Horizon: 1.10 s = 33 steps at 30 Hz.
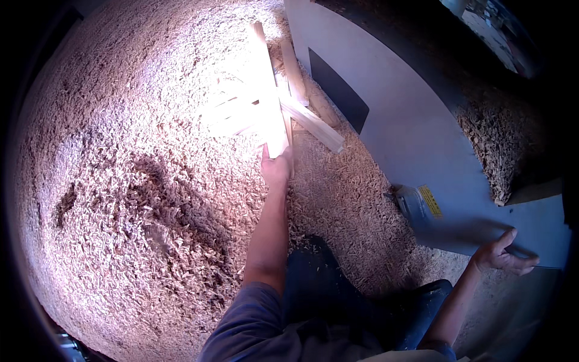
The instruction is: The person sorts wood blocks on the floor next to a woodworking machine, picking them up from a pile and placing them into a separate stack.
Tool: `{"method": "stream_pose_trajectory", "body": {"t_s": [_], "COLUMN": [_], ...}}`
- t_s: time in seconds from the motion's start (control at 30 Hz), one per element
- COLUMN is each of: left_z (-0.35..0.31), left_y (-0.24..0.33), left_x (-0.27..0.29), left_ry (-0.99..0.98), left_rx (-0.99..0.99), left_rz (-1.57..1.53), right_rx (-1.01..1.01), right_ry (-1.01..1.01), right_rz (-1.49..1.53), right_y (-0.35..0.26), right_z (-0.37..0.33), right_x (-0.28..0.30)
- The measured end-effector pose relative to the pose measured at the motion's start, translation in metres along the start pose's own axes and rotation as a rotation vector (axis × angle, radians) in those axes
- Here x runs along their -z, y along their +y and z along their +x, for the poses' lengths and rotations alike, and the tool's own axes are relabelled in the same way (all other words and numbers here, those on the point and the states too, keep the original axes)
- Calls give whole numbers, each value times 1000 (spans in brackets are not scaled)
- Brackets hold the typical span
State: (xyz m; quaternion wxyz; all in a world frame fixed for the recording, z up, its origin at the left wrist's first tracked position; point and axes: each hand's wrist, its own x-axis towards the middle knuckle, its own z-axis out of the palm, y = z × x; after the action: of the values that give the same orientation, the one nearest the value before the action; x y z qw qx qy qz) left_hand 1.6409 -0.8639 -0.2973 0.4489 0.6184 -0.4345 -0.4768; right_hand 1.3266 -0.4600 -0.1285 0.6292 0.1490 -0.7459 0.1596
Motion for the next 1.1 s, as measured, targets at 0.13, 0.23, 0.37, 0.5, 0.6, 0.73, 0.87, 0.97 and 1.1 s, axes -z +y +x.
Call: {"method": "stream_pose_trajectory", "body": {"t_s": [0.13, 0.23, 0.37, 0.5, 0.6, 0.73, 0.87, 0.97, 1.1], "left_z": [-54, -128, -173, -199, -222, -250, -282, -300, -281], "left_y": [-122, -127, -105, -96, -96, -110, -127, -119, -93], "left_x": [28, 23, 41, 51, 61, 82, 111, 125, 156], "left_ry": [93, -82, -332, -488, -577, -748, -997, -1061, -1329], "left_rx": [28, 306, 359, 375, 496, 661, 776, 860, 853], "left_rz": [-161, -197, -248, -325, -493, -772, -726, -626, -321], "right_rx": [-297, -280, -300, -246, -118, -746, -1029, -699, -1182], "right_ry": [-25, -97, -350, -610, -1156, -1832, -2384, -2505, -2573], "right_rz": [458, 448, 552, 931, 1048, 1201, 1209, 1180, 1319], "right_y": [-37, -32, -29, -47, -74, -94, -131, -157, -131], "right_z": [-5, -6, -10, -67, -108, -158, -176, -204, -198], "right_x": [1, 10, 62, 122, 136, 104, 103, 121, 152]}}
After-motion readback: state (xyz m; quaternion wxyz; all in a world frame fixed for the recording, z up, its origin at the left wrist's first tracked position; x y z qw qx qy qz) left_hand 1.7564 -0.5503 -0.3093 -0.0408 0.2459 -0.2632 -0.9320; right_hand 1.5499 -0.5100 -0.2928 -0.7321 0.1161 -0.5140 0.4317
